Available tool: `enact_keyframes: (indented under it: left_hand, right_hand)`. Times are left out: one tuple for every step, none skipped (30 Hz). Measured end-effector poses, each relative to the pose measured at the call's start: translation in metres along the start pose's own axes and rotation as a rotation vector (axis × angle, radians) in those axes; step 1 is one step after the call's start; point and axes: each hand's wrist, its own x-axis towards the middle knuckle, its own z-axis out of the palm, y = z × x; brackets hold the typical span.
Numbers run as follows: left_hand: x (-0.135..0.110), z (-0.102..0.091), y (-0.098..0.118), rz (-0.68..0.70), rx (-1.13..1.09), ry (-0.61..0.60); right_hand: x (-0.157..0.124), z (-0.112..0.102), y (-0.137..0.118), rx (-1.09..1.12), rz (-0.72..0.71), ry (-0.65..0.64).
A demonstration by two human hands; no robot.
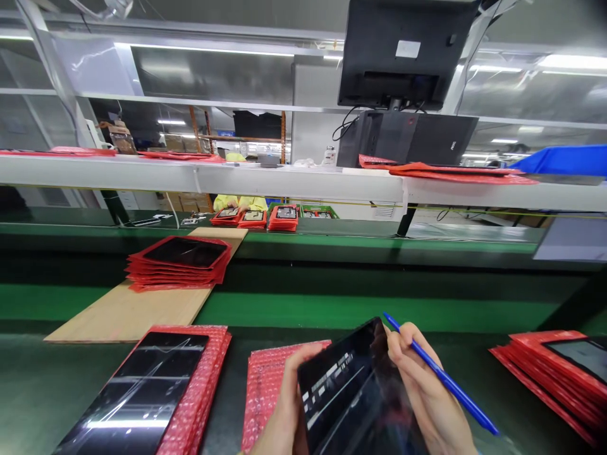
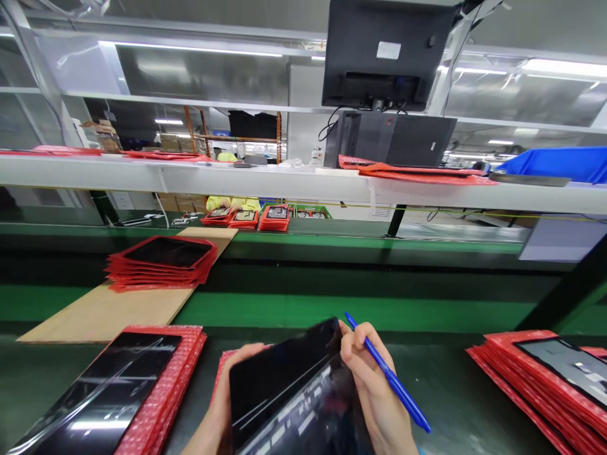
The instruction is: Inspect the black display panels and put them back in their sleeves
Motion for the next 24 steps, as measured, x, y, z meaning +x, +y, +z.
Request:
enact_keyframes:
  left_hand:
    - [0.002,0.0,0.0,0.0,0.003,-0.013]
    - [0.003,-0.001,-0.001,-0.002,0.002,-0.023]
    - [0.003,-0.002,-0.002,-0.009,-0.005,-0.034]
    - [0.004,-0.003,-0.004,-0.013,-0.018,-0.047]
    - [0.004,-0.005,-0.005,-0.011,-0.036,-0.065]
    - [0.005,-0.007,-0.006,-0.006,-0.06,-0.089]
    - [0.006,-0.009,-0.007,-0.009,-0.085,-0.106]
    - [0.008,-0.012,-0.007,-0.028,-0.108,-0.108]
    - [0.01,-0.014,-0.006,-0.06,-0.13,-0.094]
    - [0.012,-0.016,-0.004,-0.098,-0.155,-0.067]
    - [0.014,-0.017,-0.003,-0.141,-0.179,-0.032]
    - [0.016,-0.018,0.0,-0.174,-0.196,0.004]
    - [0.017,-0.017,0.002,-0.194,-0.207,0.033]
    - [0.019,-0.016,0.004,-0.208,-0.211,0.052]
    - [0.02,-0.015,0.006,-0.22,-0.205,0.064]
    - [0.021,-0.014,0.007,-0.237,-0.192,0.074]
    - [0.022,-0.014,0.007,-0.25,-0.179,0.083]
    - [0.023,-0.013,0.007,-0.258,-0.176,0.092]
    - [0.024,-0.014,0.007,-0.263,-0.182,0.104]
    - [0.025,-0.015,0.006,-0.265,-0.197,0.117]
    - [0.026,-0.016,0.004,-0.267,-0.218,0.125]
    - [0.027,-0.017,0.003,-0.267,-0.243,0.128]
    - [0.028,-0.018,0.002,-0.261,-0.267,0.128]
    - [0.03,-0.019,0.0,-0.254,-0.287,0.125]
  right_hand:
    - [0.002,0.0,0.003,0.017,0.031,0.003]
    - [0.004,-0.001,0.006,0.041,0.055,0.007]
    - [0.006,-0.002,0.01,0.068,0.074,0.017]
    - [0.008,-0.004,0.013,0.095,0.092,0.033]
    - [0.009,-0.005,0.016,0.117,0.112,0.053]
    - [0.01,-0.006,0.019,0.141,0.141,0.08]
    - [0.01,-0.006,0.021,0.164,0.178,0.111]
    - [0.011,-0.006,0.022,0.186,0.219,0.143]
    - [0.012,-0.006,0.022,0.208,0.256,0.173]
    - [0.012,-0.005,0.022,0.225,0.284,0.199]
    - [0.013,-0.004,0.022,0.238,0.3,0.221]
    - [0.015,-0.004,0.022,0.247,0.305,0.235]
    - [0.016,-0.004,0.022,0.255,0.302,0.243]
    - [0.018,-0.004,0.021,0.269,0.3,0.244]
    - [0.019,-0.004,0.021,0.285,0.297,0.236]
    - [0.021,-0.005,0.021,0.304,0.293,0.221]
    - [0.023,-0.006,0.021,0.325,0.291,0.2]
    - [0.025,-0.008,0.021,0.345,0.289,0.177]
    - [0.026,-0.009,0.021,0.363,0.287,0.157]
    - [0.027,-0.01,0.022,0.379,0.286,0.141]
    - [0.028,-0.011,0.023,0.394,0.285,0.13]
    - [0.029,-0.012,0.024,0.405,0.284,0.122]
    - [0.029,-0.012,0.025,0.412,0.286,0.117]
    - [0.03,-0.013,0.026,0.416,0.289,0.114]
